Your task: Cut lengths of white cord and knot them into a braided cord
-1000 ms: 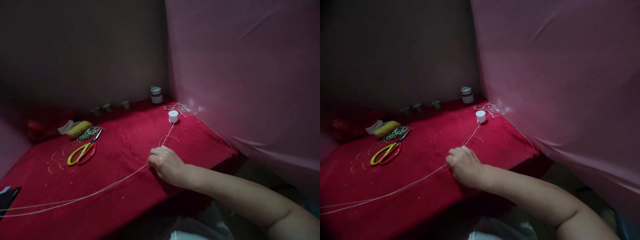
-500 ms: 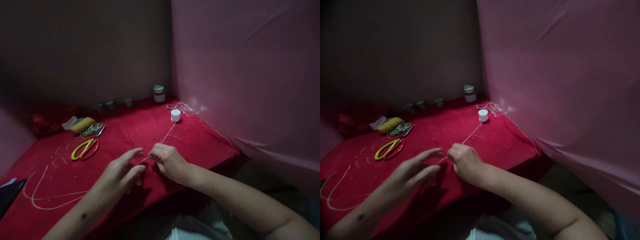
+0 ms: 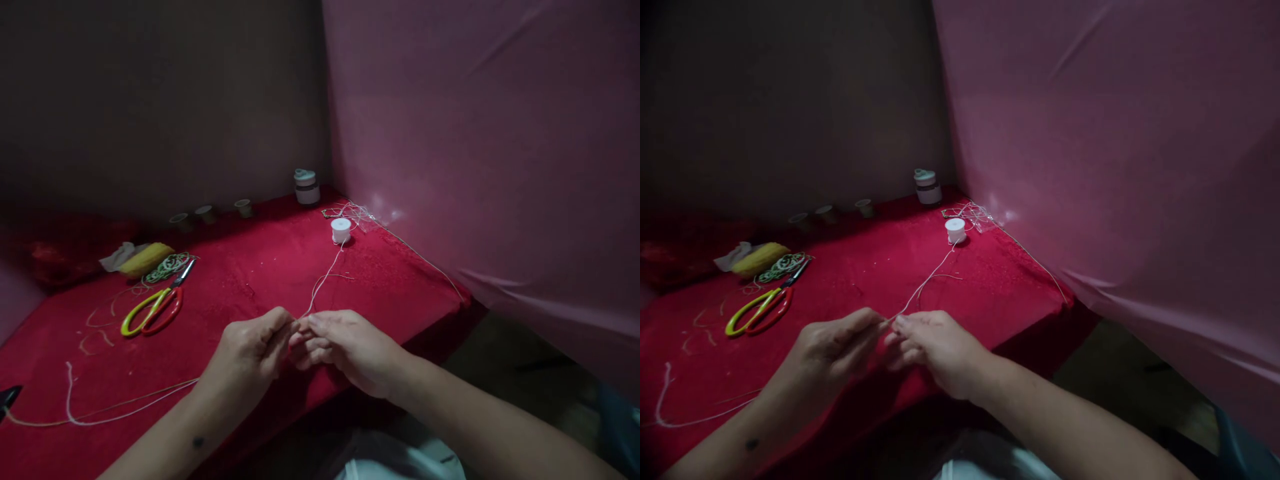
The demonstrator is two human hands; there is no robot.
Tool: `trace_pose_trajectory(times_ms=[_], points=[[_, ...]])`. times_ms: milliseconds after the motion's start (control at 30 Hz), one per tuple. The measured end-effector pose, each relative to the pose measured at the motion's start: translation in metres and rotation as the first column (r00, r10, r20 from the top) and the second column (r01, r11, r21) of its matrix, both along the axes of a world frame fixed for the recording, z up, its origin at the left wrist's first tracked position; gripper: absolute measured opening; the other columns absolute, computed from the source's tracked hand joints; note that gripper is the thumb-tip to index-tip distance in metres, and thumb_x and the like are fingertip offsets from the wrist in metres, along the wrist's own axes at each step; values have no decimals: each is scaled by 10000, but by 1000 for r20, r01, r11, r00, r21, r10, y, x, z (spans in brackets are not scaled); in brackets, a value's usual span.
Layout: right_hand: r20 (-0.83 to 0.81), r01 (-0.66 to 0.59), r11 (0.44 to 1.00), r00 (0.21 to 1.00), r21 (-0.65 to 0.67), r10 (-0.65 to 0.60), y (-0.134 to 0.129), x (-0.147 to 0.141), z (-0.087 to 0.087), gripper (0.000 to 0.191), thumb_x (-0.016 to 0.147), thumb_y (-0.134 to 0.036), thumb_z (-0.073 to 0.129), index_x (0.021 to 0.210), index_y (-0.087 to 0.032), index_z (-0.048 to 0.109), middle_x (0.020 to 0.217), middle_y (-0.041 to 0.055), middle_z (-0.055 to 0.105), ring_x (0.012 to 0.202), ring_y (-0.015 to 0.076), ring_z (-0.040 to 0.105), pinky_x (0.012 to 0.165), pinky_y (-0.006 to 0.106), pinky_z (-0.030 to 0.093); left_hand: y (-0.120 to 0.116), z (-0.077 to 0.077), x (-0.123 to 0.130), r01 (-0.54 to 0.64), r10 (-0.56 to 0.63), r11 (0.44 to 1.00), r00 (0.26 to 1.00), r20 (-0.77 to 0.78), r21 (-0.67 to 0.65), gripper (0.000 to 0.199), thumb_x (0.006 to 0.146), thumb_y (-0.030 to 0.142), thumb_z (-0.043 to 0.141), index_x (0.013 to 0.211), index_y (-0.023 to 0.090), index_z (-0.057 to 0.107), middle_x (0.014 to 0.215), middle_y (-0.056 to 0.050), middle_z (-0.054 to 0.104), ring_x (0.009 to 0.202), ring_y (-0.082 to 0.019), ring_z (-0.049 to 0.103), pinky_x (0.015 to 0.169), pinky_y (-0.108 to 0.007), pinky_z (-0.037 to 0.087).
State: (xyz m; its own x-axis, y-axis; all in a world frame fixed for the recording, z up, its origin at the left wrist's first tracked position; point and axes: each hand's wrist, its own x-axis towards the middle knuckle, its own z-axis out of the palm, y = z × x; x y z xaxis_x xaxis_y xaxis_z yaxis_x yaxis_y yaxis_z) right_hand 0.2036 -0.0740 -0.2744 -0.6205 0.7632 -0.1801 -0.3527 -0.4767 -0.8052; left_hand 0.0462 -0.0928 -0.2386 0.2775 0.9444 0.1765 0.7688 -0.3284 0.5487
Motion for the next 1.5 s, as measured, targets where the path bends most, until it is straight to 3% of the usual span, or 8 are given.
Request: trace_pose_trajectory(times_ms=[100,267,400,500,700,1100,1200,1500], points=[[-190,101,972,971,-214,-143,8,-6,4,132,821,-198,519,792,-104,606,756,71,638,668,109,600,685,251,449,-3,-7,5,83,-77,992,995,-62,93,187,835,221,419,666,191,494,558,20,541,452,-85,463,486,-186,365],[-201,204,880,928,-428,-313,28,-5,11,232,881,-158,392,757,-107,582,739,101,654,719,164,640,721,319,480,1,-15,7,158,-136,978,978,-157,136,154,842,165,398,722,186,492,594,20,557,472,-80,496,495,-169,373],[-216,310,809,860,-499,-462,50,3,8,254,897,-131,347,754,-109,556,636,75,621,653,163,629,712,355,505,2,-15,10,177,-134,962,969,-208,206,241,824,125,380,591,191,378,465,61,422,382,-58,385,410,-148,307],[-214,392,750,795,-532,-567,66,10,3,220,878,-86,363,737,-115,529,509,3,517,471,87,509,560,257,495,0,-16,12,203,-155,957,962,-226,209,249,828,125,365,588,191,368,450,70,401,368,-53,374,395,-139,293],[-207,368,782,828,-503,-522,84,21,-2,185,824,-10,355,778,-90,515,439,-68,326,352,31,249,333,152,215,-8,-29,12,199,-155,975,927,-341,99,247,833,106,317,629,191,429,503,46,470,410,-79,428,430,-171,317],[-68,391,761,868,-518,-492,122,38,-2,202,851,-44,333,729,-137,463,436,-81,266,341,30,175,334,147,141,-16,-36,21,251,-239,968,885,-401,-22,280,748,-17,280,662,190,447,544,28,504,420,-107,446,429,-213,310],[-30,414,758,869,-504,-494,135,38,-3,212,838,-19,325,762,-135,485,437,-73,310,341,32,198,340,144,197,-18,-34,20,283,-251,959,885,-392,24,292,722,-40,277,688,190,454,563,24,529,440,-114,478,436,-215,330],[25,406,785,894,-468,-447,151,33,-7,206,867,-49,315,914,-103,509,675,78,595,595,132,584,613,305,509,-19,-27,17,294,-223,949,879,-421,110,311,723,-38,277,707,208,467,574,25,554,446,-137,526,449,-240,376]])
